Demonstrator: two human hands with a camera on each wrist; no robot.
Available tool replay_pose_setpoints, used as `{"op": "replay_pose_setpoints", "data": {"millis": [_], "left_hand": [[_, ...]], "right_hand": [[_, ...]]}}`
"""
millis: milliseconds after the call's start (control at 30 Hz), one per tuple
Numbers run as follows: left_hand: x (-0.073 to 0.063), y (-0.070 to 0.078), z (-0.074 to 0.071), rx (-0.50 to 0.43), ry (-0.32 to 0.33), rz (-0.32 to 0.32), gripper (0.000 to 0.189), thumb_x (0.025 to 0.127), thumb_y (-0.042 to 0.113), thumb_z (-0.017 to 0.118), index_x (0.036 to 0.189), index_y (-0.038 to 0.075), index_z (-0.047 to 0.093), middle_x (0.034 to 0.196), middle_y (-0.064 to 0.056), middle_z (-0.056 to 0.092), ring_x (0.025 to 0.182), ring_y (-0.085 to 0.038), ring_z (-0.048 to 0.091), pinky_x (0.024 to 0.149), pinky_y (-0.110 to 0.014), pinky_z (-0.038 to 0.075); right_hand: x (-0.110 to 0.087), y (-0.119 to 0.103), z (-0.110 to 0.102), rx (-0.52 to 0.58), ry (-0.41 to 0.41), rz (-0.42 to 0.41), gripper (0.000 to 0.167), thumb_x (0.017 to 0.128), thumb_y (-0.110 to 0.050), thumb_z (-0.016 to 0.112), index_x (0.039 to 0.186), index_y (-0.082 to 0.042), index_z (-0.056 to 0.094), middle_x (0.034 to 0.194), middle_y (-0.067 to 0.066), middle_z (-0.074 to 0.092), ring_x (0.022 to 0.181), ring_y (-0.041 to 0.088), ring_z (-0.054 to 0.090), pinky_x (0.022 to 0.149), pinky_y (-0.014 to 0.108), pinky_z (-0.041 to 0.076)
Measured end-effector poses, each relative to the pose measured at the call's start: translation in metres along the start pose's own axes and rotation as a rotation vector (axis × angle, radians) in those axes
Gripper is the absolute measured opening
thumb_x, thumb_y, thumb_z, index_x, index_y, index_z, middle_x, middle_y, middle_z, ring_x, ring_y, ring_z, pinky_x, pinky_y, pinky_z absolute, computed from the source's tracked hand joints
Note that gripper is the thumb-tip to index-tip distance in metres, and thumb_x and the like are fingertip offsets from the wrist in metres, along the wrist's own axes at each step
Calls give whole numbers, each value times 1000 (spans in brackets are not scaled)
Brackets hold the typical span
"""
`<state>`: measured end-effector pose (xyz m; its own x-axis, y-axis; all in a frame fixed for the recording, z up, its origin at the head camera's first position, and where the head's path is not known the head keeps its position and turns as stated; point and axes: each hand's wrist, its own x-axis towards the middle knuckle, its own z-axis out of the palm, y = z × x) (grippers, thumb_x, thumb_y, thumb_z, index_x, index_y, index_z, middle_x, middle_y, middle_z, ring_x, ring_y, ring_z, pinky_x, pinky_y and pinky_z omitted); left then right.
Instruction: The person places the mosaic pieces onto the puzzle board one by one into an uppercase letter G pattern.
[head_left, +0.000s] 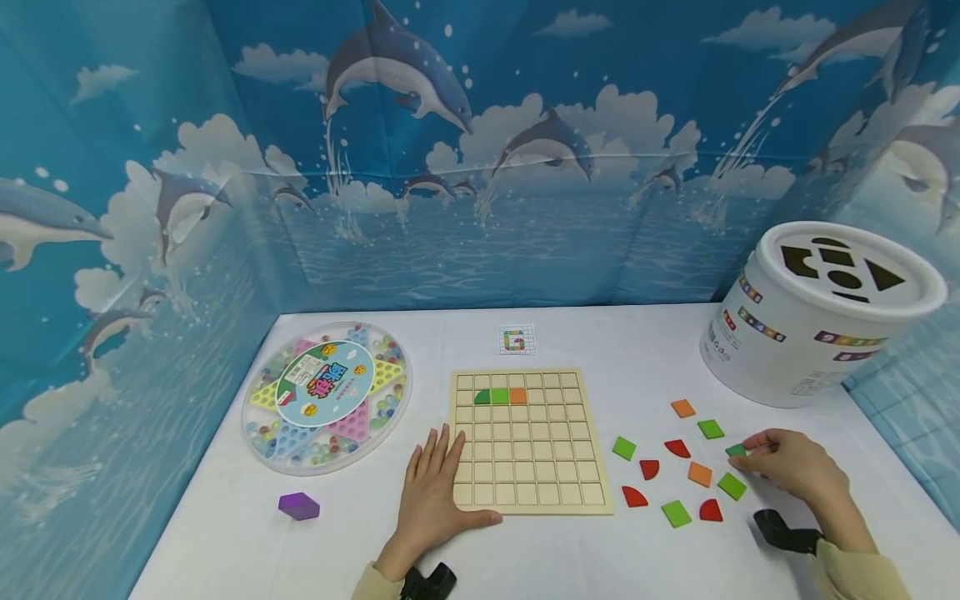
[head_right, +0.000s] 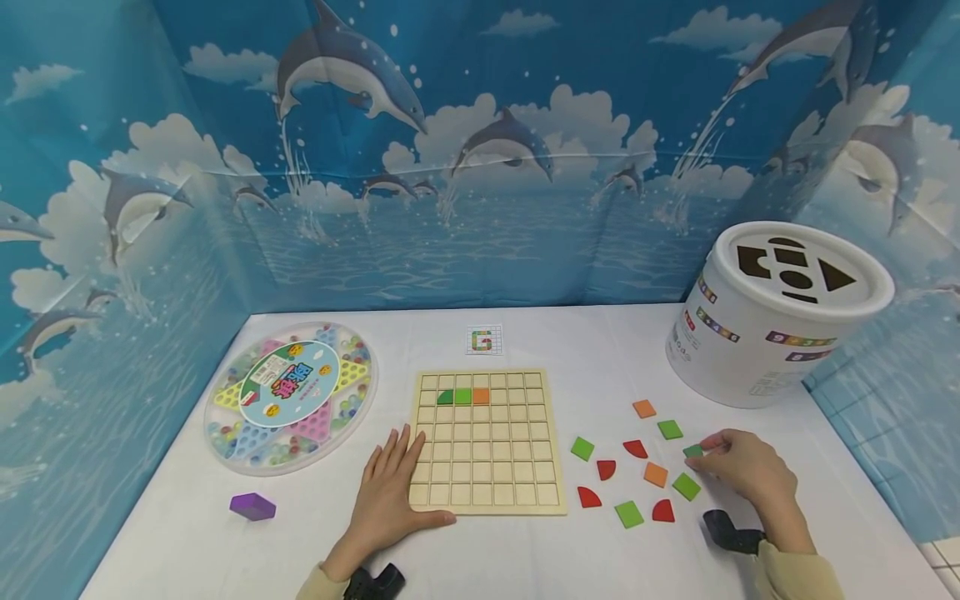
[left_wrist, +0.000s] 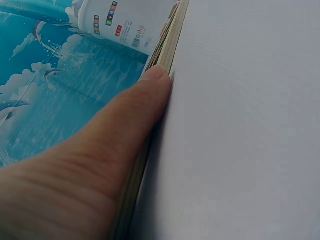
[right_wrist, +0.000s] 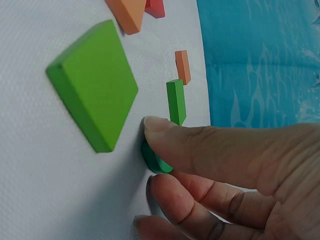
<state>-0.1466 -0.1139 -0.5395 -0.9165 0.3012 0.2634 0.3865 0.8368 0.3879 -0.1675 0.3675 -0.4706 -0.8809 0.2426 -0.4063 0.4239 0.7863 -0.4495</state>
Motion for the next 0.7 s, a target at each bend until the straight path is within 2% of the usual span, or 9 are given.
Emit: {"op": "replay_pose_setpoints", "data": {"millis": [267, 400, 700], "left_hand": [[1, 2, -3, 5, -51, -28, 121, 59, 79, 66, 150, 9, 27, 155, -16, 19, 142, -33, 12, 109, -50, 10], [1, 2, -3, 6, -65, -38, 121, 60, 79, 65, 151, 9, 26, 155, -15, 18, 142, -31, 10, 110, -49, 9], [0, 1, -2, 3, -19, -7, 121, 59, 80, 65, 149, 7, 30, 153, -18, 22, 140, -35, 16, 108, -52, 13]], "right_hand": [[-2, -3, 0, -45, 11, -2, 68, 75, -53, 74, 101, 7, 56, 82, 15, 55, 79, 32, 46, 64, 42, 39], [-1, -5, 1, -63, 18, -10, 61, 78, -47, 74, 101, 6, 56, 85, 18, 56, 79, 33, 47, 64, 43, 40], [1, -6, 5, -25, 30, -47, 50, 79, -34, 76, 99, 3, 51, 82, 13, 53, 78, 29, 47, 64, 42, 38]]}}
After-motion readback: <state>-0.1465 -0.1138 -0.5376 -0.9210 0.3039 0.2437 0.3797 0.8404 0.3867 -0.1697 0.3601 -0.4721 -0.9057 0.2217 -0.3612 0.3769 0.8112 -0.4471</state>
